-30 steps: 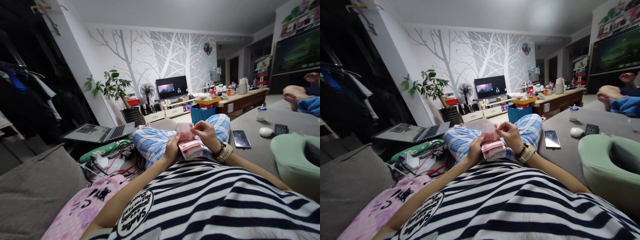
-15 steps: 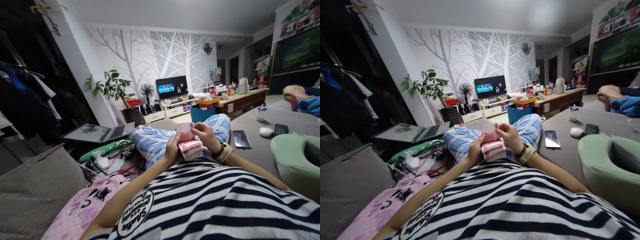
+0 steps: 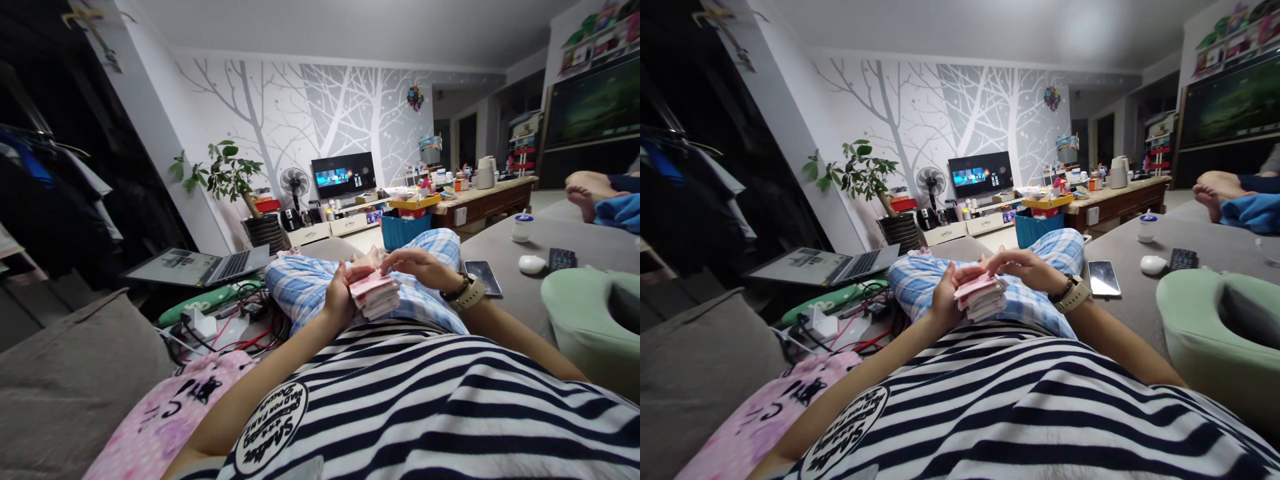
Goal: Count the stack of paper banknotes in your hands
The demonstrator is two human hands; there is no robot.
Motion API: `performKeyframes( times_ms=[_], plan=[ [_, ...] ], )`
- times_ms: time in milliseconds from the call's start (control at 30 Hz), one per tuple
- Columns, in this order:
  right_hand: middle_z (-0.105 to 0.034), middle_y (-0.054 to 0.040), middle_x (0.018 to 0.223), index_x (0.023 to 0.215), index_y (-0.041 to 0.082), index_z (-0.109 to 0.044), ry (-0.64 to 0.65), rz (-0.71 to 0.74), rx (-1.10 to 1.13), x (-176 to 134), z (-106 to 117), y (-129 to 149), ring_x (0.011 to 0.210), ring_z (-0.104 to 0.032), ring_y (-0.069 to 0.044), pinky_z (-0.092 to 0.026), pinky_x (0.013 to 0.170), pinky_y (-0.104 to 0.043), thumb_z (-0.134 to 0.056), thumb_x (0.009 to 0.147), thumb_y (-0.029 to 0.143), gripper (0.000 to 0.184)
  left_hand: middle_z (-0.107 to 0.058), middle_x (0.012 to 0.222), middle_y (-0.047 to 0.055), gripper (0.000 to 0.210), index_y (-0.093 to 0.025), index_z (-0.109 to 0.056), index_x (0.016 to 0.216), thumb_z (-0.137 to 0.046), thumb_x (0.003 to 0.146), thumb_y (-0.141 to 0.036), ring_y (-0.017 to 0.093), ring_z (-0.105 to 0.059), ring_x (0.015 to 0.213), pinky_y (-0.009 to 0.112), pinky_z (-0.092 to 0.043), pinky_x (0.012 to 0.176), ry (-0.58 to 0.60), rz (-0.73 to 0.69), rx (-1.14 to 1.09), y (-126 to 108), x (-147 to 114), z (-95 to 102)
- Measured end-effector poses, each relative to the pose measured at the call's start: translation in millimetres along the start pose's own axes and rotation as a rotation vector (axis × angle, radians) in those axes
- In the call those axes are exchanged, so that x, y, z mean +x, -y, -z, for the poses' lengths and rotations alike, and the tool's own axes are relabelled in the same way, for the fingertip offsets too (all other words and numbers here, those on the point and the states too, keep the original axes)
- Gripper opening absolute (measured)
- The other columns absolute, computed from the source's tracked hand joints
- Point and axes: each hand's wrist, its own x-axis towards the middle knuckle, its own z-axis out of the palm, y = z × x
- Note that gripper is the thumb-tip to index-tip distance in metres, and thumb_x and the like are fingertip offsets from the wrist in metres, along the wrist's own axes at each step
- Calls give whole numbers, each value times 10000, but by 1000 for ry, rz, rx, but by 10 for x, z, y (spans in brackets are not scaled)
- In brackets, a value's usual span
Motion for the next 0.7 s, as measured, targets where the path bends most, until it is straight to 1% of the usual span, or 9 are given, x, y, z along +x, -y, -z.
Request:
performKeyframes(
  times_ms=[100,200,267,367,467,500,567,633,700],
  plan=[
    [-911,-135,1335,1333,270,-905,90,141,-224,-10,37,-34,1220,-803,-309,-662,1140,-508,-724,1175,378,263,-914,953,224,695,-66,-903,963,-467,1267,-513,305,-892,858,410,-714,968,18,39,13,-125,15,2],
    [-878,-153,1398,1396,285,-869,37,188,-303,3,-99,-100,1379,-784,-346,-629,1261,-571,-786,1120,306,289,-929,1023,228,639,-61,-922,1108,-566,1236,-576,343,-906,925,443,-729,960,89,82,23,-172,40,2],
    [-873,-151,1358,1328,285,-870,-41,164,-294,-3,-178,-133,1324,-800,-355,-651,1226,-558,-804,1111,344,235,-941,1090,205,588,-88,-925,1247,-676,1188,-618,359,-911,970,438,-728,918,140,71,71,-156,61,17],
    [-879,-121,1196,1219,302,-883,-225,63,-267,-46,-143,-152,1157,-804,-345,-672,1136,-532,-762,1146,484,231,-930,1342,183,695,-236,-847,1575,-773,1107,-744,390,-925,1087,405,-698,814,339,23,199,-134,90,42],
    [-891,-103,1162,1221,300,-892,-378,-17,-184,-103,37,-151,1084,-795,-340,-684,1041,-511,-741,1139,628,371,-921,1395,146,848,-346,-815,1627,-1044,874,-663,326,-907,916,317,-611,699,497,-50,419,-187,127,9],
    [-896,-96,1173,1256,298,-891,-408,-30,-135,-118,94,-150,1079,-798,-338,-687,1027,-506,-756,1122,662,410,-940,1288,128,824,-319,-869,1537,-1118,786,-550,254,-845,774,279,-547,643,468,-123,526,-215,144,-22],
    [-903,-89,1196,1289,295,-890,-427,-39,-39,-135,151,-150,1093,-808,-338,-691,1020,-501,-801,1080,714,477,-929,1020,72,616,-255,-963,1209,-1180,641,-354,164,-658,630,264,-455,578,281,-349,736,-248,182,-101],
    [-903,-88,1196,1260,299,-892,-406,-46,13,-130,104,-155,1152,-812,-346,-690,1051,-503,-829,1052,749,499,-894,923,22,512,-264,-953,1052,-1172,591,-309,179,-661,710,260,-497,630,101,-541,784,-211,220,-179],
    [-898,-78,1154,1212,315,-888,-359,-56,9,-103,-17,-176,1187,-805,-350,-685,1089,-525,-846,1056,737,451,-913,983,39,579,-237,-939,1055,-1174,528,-293,246,-781,883,299,-609,768,136,-520,655,-94,254,-227]
  ],
)
